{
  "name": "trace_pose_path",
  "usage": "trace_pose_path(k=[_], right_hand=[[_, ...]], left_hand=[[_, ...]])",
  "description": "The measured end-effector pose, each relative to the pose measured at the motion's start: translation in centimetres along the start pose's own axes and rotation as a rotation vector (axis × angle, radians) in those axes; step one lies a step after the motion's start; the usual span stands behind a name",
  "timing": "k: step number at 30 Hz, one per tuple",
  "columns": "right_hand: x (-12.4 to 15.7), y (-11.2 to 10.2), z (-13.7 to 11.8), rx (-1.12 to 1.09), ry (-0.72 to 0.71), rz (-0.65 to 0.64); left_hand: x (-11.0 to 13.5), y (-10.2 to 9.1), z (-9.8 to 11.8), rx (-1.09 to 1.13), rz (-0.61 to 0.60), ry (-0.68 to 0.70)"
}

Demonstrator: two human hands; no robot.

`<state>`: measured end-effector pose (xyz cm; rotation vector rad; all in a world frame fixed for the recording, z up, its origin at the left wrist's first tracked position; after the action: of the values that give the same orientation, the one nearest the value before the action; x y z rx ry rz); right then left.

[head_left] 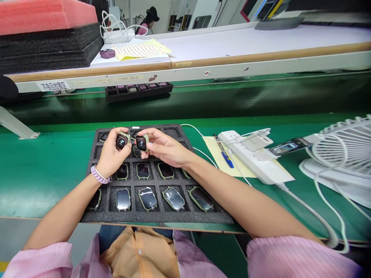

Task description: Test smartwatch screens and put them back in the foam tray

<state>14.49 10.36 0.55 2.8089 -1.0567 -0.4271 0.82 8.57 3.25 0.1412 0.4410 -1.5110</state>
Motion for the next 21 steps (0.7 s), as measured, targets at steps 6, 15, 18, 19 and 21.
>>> trace_pose_path(k=[6, 15, 18, 19, 21], right_hand=[[0.04, -0.04, -0.1, -0.006, 0.017, 0.011], [0.05, 0.09, -0.16, -0.005, 0.022, 0.006], [0.09, 0.2, -0.06, -0.002, 0.031, -0.011], [0.08, 0.2, -0.01, 0.0, 0.034, -0.013], [0.02, 0.12, 0.04, 0.005, 0.034, -0.006]], left_hand=[[0.07, -0.09, 0.11, -0.049, -0.002, -0.005], [0.12, -0.04, 0.17, -0.044, 0.001, 0.004], [0.15, -0.08, 0.27, -0.064, -0.006, 0.015], [0.15, -0.12, 0.24, -0.059, -0.003, 0.015], [0.13, -0.17, 0.1, -0.037, 0.006, 0.01]])
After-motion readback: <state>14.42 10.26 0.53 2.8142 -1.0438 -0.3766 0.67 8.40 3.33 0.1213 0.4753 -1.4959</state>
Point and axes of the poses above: each hand's wrist, its own x-axis away from the middle knuckle, its own y-axis out of the palm, z = x × y, the point moved 10 cm from there along -x, towards the middle knuckle, and after that the axes turned 7 degrees about x, right-handed, at the moved point
